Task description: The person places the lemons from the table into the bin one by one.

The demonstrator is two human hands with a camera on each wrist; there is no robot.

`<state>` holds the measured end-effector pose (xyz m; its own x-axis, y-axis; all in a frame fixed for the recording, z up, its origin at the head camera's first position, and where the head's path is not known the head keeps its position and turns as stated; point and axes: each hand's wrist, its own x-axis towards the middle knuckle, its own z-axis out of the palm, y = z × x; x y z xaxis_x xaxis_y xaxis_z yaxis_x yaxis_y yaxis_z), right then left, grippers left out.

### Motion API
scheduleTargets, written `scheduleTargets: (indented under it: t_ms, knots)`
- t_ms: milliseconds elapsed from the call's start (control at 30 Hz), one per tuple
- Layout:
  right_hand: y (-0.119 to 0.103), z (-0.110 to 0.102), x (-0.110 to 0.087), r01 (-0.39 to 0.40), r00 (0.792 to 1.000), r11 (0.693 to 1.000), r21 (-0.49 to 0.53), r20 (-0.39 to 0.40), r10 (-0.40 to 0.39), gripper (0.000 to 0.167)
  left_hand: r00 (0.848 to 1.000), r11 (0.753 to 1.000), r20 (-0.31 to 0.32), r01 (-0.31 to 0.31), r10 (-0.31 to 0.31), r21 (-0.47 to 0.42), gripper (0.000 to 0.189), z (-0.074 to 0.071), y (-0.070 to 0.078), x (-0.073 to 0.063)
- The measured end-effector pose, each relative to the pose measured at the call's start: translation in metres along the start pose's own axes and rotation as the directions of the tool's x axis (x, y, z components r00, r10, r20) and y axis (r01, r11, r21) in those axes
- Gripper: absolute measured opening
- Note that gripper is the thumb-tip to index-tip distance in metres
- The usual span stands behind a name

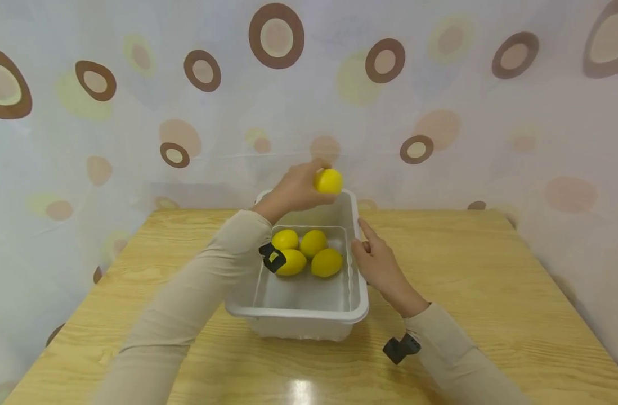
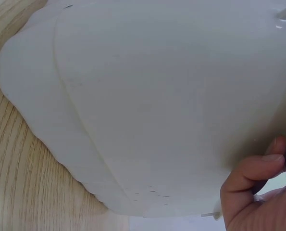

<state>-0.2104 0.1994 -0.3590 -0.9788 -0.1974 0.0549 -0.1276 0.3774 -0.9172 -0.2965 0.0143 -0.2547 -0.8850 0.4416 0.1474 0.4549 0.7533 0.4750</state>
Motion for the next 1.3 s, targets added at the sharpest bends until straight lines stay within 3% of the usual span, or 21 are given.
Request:
scheduleTargets:
  t_ms: [233,400,667,900,1067,1300]
  knots:
    - [-0.001,0.001,0.001,0.000,1.000,1.000,0.004,0.001,0.000,0.060,0.993,0.994,0.052,0.107,-0.107,-0.001,0.060,0.021,-0.009,0.007]
    - [0.000,0.001,0.002,-0.006,1.000,1.000,0.008,0.013,0.005,0.060,0.985,0.989,0.094,0.146,-0.142,-0.038,0.056,0.042,-0.023,0.007]
    - [-0.001,0.000,0.002,0.001,1.000,1.000,-0.006,0.002,-0.001,0.060,0.985,0.991,0.114,0.128,-0.132,0.050,0.051,0.072,-0.034,0.013]
    - [-0.001,0.000,0.000,-0.012,1.000,1.000,0.000,-0.004,0.012,0.060,0.984,0.986,0.127,0.107,-0.124,0.132,0.042,0.077,-0.032,0.007]
    - [-0.001,0.000,0.000,-0.010,1.000,1.000,0.003,0.001,0.010,0.060,0.978,0.985,0.153,0.125,-0.143,0.122,0.048,0.083,-0.037,0.008]
    - [-0.001,0.002,0.001,-0.015,1.000,1.000,0.000,0.006,0.015,0.060,0.977,0.989,0.175,0.102,-0.120,0.106,0.053,0.092,-0.041,0.009]
